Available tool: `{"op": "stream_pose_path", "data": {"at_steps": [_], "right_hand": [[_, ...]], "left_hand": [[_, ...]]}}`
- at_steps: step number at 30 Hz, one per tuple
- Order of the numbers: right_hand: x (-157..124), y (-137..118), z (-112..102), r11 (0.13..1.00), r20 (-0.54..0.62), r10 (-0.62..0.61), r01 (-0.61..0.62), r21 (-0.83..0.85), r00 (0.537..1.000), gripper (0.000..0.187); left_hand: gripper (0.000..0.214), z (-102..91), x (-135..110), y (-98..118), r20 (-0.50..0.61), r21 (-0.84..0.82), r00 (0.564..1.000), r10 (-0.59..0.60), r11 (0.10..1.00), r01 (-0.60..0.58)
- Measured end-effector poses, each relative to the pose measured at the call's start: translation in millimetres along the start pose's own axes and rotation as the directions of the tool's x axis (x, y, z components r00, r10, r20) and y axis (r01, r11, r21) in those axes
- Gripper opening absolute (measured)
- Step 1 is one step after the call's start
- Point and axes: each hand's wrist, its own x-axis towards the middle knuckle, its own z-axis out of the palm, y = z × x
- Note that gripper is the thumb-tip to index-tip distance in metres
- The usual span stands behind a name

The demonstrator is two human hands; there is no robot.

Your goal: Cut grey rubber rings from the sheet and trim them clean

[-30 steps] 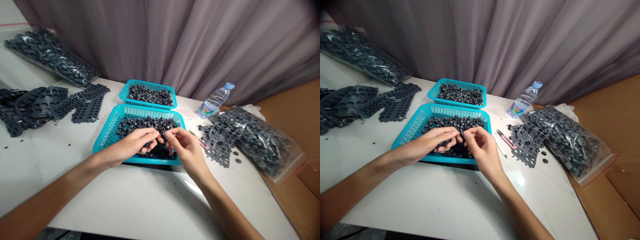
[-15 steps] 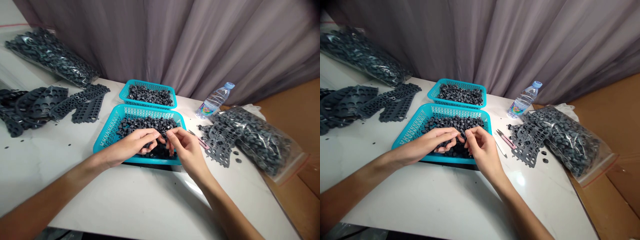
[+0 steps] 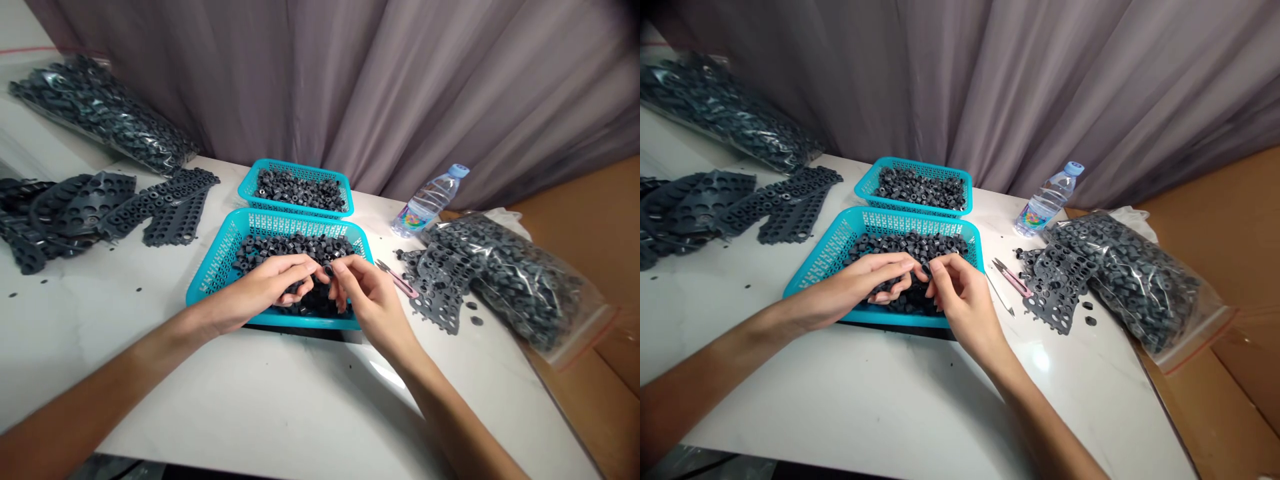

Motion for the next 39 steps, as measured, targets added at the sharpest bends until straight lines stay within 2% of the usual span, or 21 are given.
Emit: {"op": "stream_pose_path", "data": {"at_steps": [10,20,39], "right_hand": [[1.4,1.8,-1.0,0.998,-0.006,0.008,-0.008,0.054,1.000,0.028],[1.7,-2.8,0.8,1.000,-0.057,-0.022,0.022,-0.008,0.998,0.031],[0.1,-0.9,2.9,0.999,-0.135,-0.049,0.047,-0.019,0.990,0.018]], "left_hand": [[0.024,-1.2,0.0,-0.8,0.012,0.014,1.000,0.017,1.000,-0.017],[0.025,-1.5,0.4,-2.0,-0.010,0.006,1.000,0.002,1.000,-0.002],[0.032,0.6,0.3,0.2,-0.044,0.024,0.999,-0.023,0.999,0.024]]}}
